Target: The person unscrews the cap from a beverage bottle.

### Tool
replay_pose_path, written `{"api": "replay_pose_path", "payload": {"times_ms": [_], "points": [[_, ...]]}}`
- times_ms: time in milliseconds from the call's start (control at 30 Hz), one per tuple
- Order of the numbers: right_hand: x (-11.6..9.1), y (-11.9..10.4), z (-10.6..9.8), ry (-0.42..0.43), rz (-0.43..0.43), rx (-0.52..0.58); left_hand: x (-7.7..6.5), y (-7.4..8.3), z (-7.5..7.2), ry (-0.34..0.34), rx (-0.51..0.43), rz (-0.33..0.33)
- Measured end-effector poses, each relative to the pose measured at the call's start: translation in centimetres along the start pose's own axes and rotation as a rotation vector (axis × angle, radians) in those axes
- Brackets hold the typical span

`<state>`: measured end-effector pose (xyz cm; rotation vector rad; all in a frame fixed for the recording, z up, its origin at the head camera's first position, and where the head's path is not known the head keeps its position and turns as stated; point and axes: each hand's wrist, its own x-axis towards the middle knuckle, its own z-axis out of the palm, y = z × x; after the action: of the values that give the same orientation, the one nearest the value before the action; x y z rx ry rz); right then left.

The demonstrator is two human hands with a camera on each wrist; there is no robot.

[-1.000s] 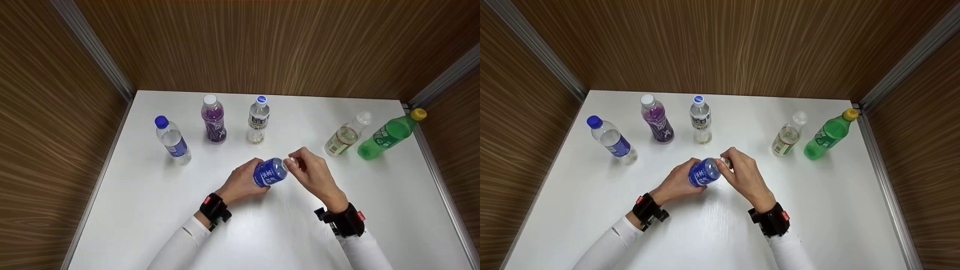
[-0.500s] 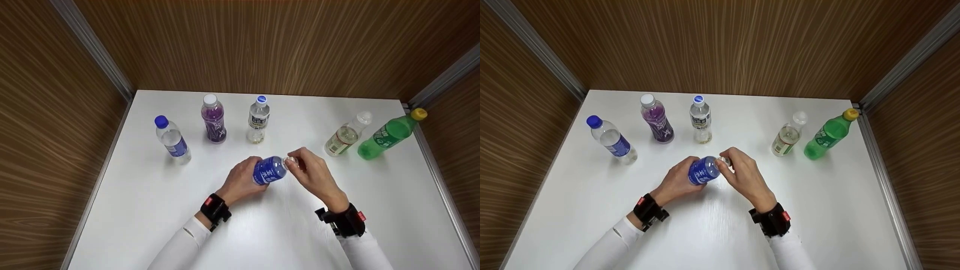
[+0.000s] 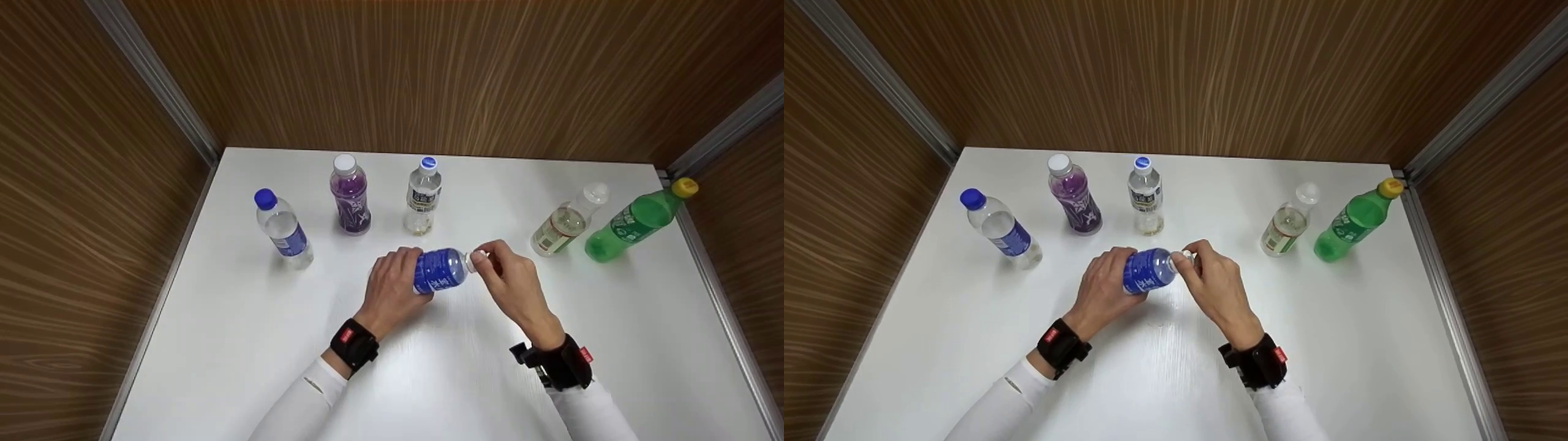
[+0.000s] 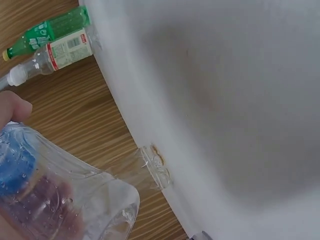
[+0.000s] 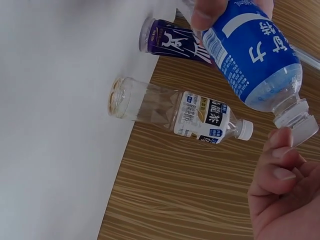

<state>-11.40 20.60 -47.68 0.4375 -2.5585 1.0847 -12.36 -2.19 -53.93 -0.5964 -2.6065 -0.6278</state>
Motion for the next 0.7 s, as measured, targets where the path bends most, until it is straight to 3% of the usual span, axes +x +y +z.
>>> {"api": "replay_pose_path", "payload": {"times_ms": [167,367,700], "points": [[0.0,-0.7,-0.3,0.022,-0.068,0.015,-0.3,0.1,0.0,-0.050,-0.113,-0.016],[0.2,-1.3,-0.7,-0.012,-0.125,0.028,-0.4,0.0,0.0,-0.073,-0.248,-0.029],[0.2,-1.1,-1.3,-0.013,-0.214,0.041,-0.3,0.0,-0.1,-0.114,-0.317,-0.033]]}}
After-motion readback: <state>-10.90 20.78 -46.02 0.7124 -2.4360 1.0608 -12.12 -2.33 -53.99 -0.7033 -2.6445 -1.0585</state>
